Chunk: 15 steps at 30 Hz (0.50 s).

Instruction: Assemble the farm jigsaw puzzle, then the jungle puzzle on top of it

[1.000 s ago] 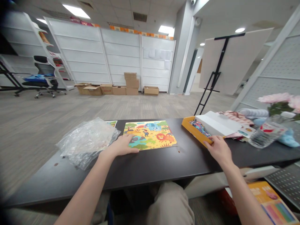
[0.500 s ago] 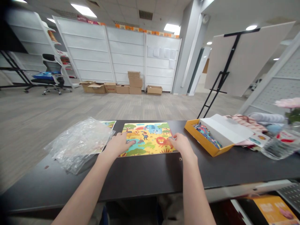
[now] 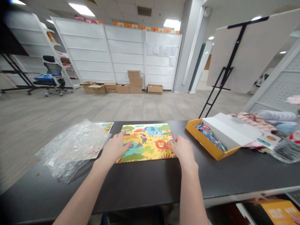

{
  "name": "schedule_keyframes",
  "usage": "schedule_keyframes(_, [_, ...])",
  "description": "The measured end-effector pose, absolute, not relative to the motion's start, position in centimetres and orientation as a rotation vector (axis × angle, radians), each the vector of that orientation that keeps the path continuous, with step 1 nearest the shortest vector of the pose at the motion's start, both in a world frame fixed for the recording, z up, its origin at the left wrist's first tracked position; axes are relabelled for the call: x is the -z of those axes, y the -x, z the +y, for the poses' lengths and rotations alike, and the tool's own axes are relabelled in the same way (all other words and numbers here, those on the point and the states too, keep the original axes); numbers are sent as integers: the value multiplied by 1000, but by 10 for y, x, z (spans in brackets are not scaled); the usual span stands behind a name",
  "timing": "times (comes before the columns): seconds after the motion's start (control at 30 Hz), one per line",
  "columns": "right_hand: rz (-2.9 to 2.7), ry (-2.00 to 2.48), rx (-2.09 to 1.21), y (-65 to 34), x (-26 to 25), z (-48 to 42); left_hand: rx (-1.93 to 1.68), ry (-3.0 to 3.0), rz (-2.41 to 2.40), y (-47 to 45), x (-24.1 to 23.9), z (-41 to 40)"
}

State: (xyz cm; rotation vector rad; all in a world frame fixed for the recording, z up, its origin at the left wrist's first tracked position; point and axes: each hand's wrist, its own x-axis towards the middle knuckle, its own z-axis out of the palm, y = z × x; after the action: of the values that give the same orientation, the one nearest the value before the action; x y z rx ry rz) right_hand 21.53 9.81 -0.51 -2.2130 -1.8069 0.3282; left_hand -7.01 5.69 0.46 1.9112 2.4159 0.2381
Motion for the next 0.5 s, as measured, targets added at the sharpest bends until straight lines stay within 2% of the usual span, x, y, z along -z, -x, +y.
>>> schedule_keyframes(0.5, [-1733, 2103, -432, -217, 8, 102, -285, -1869, 2353, 70, -4, 60])
